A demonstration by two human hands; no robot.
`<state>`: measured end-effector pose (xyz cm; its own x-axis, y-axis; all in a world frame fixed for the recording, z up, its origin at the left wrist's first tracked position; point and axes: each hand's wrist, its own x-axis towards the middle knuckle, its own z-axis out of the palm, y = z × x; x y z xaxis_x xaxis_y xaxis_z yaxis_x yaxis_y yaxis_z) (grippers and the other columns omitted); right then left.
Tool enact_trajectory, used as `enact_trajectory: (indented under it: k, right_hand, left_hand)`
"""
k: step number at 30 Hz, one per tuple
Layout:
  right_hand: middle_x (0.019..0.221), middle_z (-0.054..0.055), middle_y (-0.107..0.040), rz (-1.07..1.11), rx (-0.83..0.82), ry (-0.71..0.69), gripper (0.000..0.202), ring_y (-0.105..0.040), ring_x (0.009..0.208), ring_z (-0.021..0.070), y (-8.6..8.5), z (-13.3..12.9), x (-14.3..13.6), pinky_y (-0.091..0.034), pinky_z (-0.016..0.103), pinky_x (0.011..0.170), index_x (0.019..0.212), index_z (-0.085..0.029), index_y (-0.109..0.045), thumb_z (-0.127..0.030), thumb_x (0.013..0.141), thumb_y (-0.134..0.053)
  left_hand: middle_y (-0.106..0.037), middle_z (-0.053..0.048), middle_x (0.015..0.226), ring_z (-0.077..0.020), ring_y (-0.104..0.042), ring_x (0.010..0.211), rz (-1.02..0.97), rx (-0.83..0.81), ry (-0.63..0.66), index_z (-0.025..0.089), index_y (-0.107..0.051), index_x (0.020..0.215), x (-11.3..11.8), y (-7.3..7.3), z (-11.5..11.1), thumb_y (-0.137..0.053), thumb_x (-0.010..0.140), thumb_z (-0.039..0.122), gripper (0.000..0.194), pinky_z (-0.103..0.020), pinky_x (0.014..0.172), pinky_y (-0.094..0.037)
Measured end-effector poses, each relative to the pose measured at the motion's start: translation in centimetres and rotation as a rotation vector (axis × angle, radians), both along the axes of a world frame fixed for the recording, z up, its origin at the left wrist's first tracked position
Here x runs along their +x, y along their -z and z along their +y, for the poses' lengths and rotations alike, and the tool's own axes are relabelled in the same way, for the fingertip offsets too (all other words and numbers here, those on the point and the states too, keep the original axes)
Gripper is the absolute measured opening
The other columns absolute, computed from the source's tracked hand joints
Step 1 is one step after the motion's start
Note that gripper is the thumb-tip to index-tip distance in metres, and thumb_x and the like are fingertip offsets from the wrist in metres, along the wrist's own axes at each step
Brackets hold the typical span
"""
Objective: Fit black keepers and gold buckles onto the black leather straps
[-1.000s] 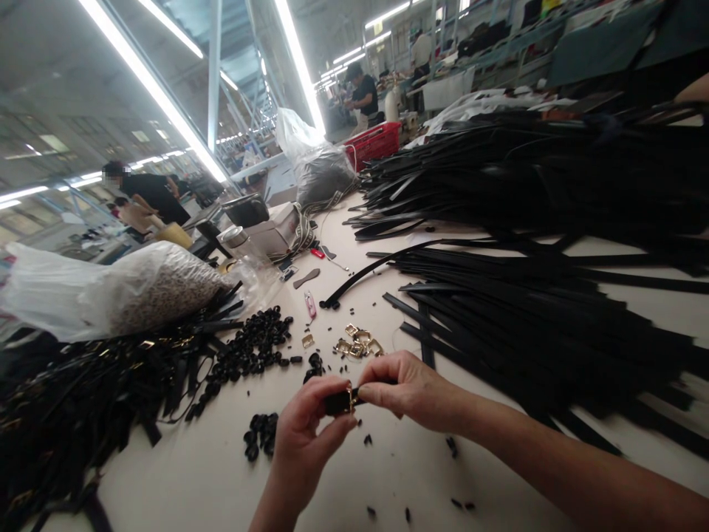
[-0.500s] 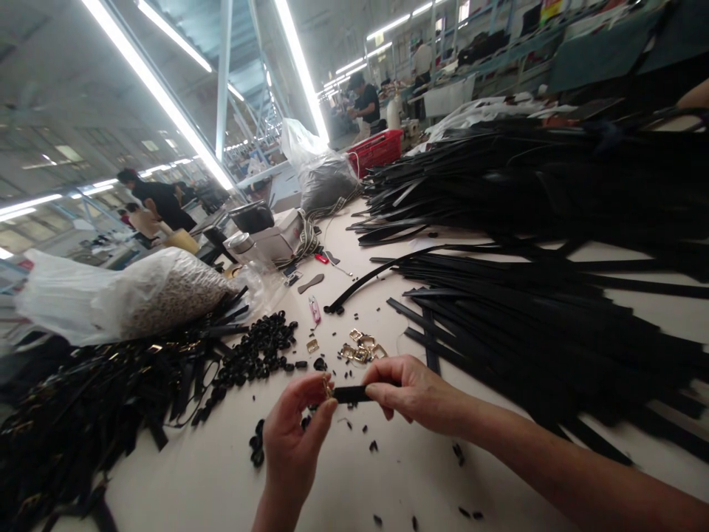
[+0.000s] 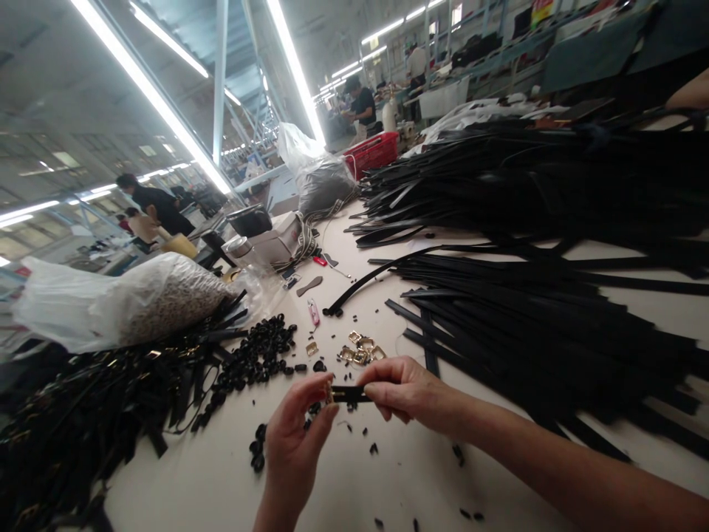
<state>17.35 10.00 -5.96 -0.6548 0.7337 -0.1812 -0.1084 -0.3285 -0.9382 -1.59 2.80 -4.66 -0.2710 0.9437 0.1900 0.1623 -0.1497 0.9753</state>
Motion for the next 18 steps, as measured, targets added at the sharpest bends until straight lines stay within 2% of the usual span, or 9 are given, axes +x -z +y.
enact_trajectory:
  k: [4,9,14,18]
  right_hand:
    - [0.049,-0.007,-0.054,0.014,-0.008,-0.019,0.022,-0.036,0.038,0.0039,0.1,-0.1,-0.1,-0.024,0.015,0.037,0.087,-0.014,-0.067,-0.030,0.074,-0.061]
    - [0.052,-0.006,-0.055,-0.064,0.071,0.009,0.016,-0.038,0.039,0.0040,0.2,-0.5,-0.2,-0.030,0.014,0.038,0.085,-0.014,-0.066,-0.026,0.077,-0.059]
    - [0.056,-0.006,-0.056,-0.134,0.170,0.026,0.012,-0.042,0.042,0.0049,0.1,-0.9,-0.4,-0.035,0.014,0.039,0.087,-0.015,-0.064,-0.023,0.080,-0.057]
    - [0.058,-0.005,-0.057,-0.190,0.277,0.074,0.008,-0.045,0.044,0.0052,0.0,-1.1,-0.5,-0.036,0.014,0.040,0.086,-0.016,-0.062,-0.020,0.081,-0.057]
  left_hand:
    - [-0.071,-0.009,0.102,-0.0210,-0.065,0.089,-0.208,-0.129,0.087,0.020,-0.071,0.101,0.7,0.5,0.1,-0.083,0.070,0.030,0.034,-0.025,0.075,-0.053]
    - [-0.070,-0.007,0.091,-0.0165,-0.062,0.078,-0.317,-0.239,0.201,0.020,-0.072,0.100,0.6,1.7,0.2,-0.084,0.069,0.028,0.034,-0.022,0.070,-0.050]
    - [-0.064,-0.003,0.074,-0.0110,-0.053,0.064,-0.446,-0.316,0.153,0.017,-0.072,0.095,1.0,2.4,0.5,-0.085,0.068,0.032,0.033,-0.019,0.060,-0.045]
    - [-0.061,-0.001,0.073,-0.0093,-0.051,0.063,-0.528,-0.349,0.124,0.017,-0.071,0.094,1.7,2.6,0.7,-0.086,0.066,0.029,0.034,-0.017,0.060,-0.043]
